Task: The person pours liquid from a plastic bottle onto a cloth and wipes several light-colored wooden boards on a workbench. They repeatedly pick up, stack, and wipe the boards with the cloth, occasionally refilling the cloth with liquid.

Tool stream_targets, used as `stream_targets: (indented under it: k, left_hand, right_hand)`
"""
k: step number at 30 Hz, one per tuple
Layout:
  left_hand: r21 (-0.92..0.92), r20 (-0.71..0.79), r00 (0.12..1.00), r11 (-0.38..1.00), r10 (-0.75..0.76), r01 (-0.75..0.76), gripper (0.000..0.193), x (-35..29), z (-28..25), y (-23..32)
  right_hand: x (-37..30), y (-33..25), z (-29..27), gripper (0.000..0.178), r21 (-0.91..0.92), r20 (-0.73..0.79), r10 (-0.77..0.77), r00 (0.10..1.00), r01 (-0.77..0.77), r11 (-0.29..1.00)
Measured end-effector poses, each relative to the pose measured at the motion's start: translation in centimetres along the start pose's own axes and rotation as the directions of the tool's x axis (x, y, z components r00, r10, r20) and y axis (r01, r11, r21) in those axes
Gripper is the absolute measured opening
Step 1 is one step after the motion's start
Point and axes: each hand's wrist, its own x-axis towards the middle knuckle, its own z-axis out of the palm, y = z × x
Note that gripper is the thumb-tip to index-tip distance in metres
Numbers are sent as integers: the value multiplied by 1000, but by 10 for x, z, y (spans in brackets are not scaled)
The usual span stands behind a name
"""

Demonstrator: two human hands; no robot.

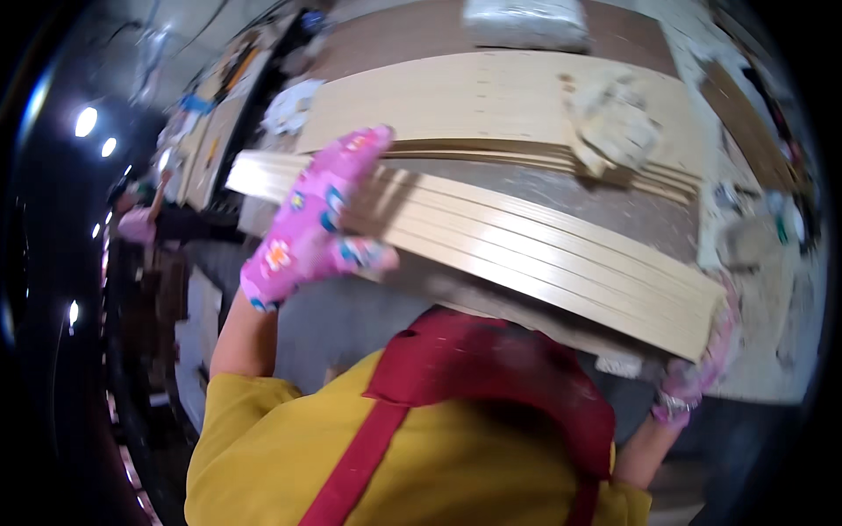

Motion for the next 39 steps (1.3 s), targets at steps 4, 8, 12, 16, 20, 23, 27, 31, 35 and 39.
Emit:
stream_targets:
  k: [4, 8, 12, 16, 20, 23, 27, 31, 35, 39]
  left_hand:
    - [19, 183, 960, 976, 211, -218, 103, 39, 70, 62]
    - [117, 229, 944, 956, 237, -268, 100, 60, 89, 95]
    - [164, 159, 940, 931, 302, -326, 98, 60, 93, 98]
    - [184, 248, 941, 942, 232, -281, 108, 53, 98, 93]
    - [242, 238, 934, 914, 268, -324, 113, 53, 102, 93]
    - [274, 229, 927, 894, 297, -354, 110, 52, 103, 91]
    - [315, 277, 935, 898, 222, -307, 105, 42, 101, 83]
    - [307, 331, 938, 927, 107, -214, 96, 39, 99, 66]
    - [239, 319, 936, 942, 151, -234, 99, 49, 101, 86]
    - [157, 339, 932, 968, 131, -193, 104, 58, 104, 96]
  right_hand:
    - [3, -17, 16, 55, 437, 102, 387, 916, -391, 810]
    - [-40, 21, 20, 52, 737, 211, 454, 866, -446, 508]
    - [-74, 33, 34, 54, 522, 94, 399, 912, -386, 760]
    - [-86, 38, -1, 48, -164, -180, 545, 819, -571, 804]
    - [-129, 85, -34, 48, -300, -384, 507, 772, -623, 722]
    - [-146, 97, -29, 45, -399, -328, 548, 770, -639, 658]
    - [-145, 96, -24, 43, -449, -243, 561, 791, -605, 658]
    - [-148, 103, -26, 41, -436, -228, 572, 788, -608, 664]
    - [-148, 105, -26, 39, -418, -207, 586, 783, -613, 671]
    - [-147, 102, -25, 35, -410, -213, 601, 770, -629, 661]
